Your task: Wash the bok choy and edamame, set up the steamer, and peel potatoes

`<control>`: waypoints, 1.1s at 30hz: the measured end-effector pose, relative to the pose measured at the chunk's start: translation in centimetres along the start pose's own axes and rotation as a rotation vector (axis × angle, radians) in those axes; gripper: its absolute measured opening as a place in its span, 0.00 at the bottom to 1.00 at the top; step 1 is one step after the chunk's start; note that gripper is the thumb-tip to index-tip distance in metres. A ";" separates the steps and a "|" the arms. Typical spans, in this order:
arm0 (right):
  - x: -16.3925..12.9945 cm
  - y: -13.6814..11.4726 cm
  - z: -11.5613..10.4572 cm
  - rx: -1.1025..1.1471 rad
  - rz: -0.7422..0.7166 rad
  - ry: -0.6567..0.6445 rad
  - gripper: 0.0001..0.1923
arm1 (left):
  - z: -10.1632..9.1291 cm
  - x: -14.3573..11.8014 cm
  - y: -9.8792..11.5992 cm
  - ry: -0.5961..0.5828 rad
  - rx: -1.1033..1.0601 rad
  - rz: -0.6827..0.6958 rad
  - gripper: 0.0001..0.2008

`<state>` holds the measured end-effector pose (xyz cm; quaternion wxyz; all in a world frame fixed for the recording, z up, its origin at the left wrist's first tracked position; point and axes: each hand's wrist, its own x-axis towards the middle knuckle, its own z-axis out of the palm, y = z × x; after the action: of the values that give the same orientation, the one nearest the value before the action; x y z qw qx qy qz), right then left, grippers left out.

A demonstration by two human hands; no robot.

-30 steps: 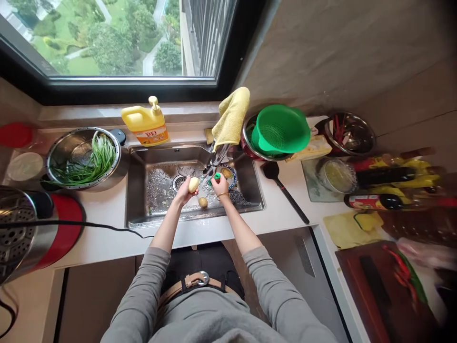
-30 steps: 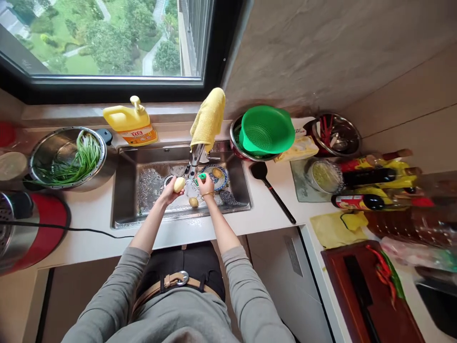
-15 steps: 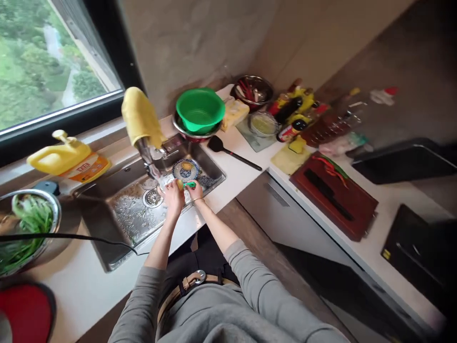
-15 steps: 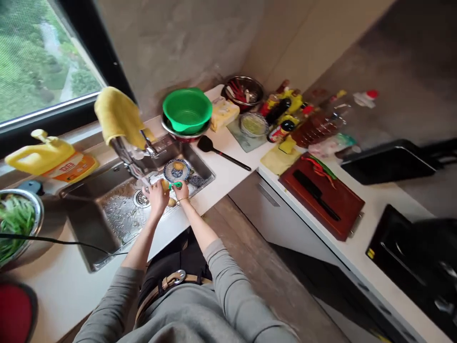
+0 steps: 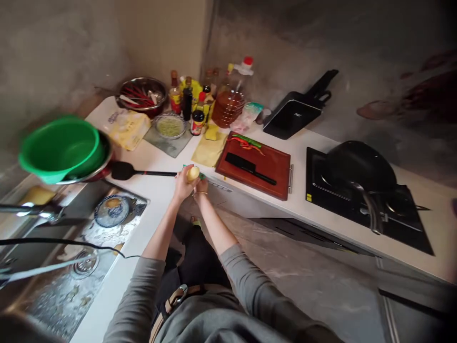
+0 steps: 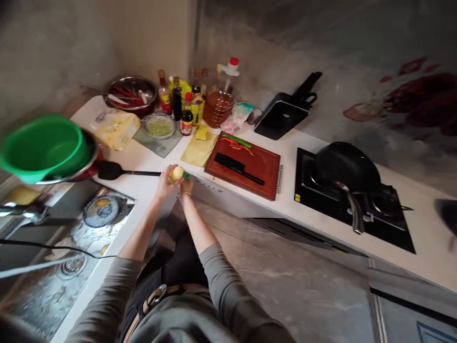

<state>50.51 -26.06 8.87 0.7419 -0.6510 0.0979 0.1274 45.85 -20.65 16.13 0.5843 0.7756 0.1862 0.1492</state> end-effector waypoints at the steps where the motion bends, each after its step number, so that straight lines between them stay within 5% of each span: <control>1: 2.3 -1.5 -3.2 0.032 0.017 0.074 0.09 | 3.0 1.6 0.2 -0.032 0.014 -0.001 0.24; 5: 9.3 -6.2 -15.3 0.238 0.059 0.366 0.12 | 13.6 7.6 0.4 -0.151 0.085 0.035 0.25; 9: 12.8 -7.5 -23.2 0.457 0.061 0.565 0.10 | 21.4 12.9 -0.2 -0.334 0.119 0.182 0.26; 14: 14.6 -6.5 -26.6 0.467 0.065 0.557 0.11 | 27.7 16.9 -1.1 -0.578 0.075 0.187 0.24; 17: 14.8 -6.8 -25.8 0.458 0.065 0.501 0.13 | 28.4 17.2 -1.2 -0.601 0.068 0.135 0.26; 19: 14.7 -7.4 -24.0 0.483 0.091 0.444 0.14 | 26.6 16.6 -1.0 -0.541 0.021 0.144 0.28; 21: 14.4 -8.0 -21.0 0.499 0.136 0.348 0.14 | 22.7 15.2 -1.0 -0.395 -0.079 0.131 0.25; 25: 11.9 -7.8 -11.8 0.407 0.243 0.024 0.13 | 10.9 9.2 -1.8 0.214 -0.219 -0.080 0.12; 30: 1.9 -2.8 2.5 0.199 0.424 -0.496 0.13 | -5.2 -2.3 -5.2 1.092 -0.145 -0.260 0.09; 33: -6.3 1.7 8.6 0.026 0.516 -0.762 0.14 | -13.7 -10.1 -8.8 1.353 -0.046 -0.400 0.09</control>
<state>43.87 -17.76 10.39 0.6771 -0.5029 -0.0213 0.5368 29.70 -11.51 11.22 0.3728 0.4508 0.6446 0.4923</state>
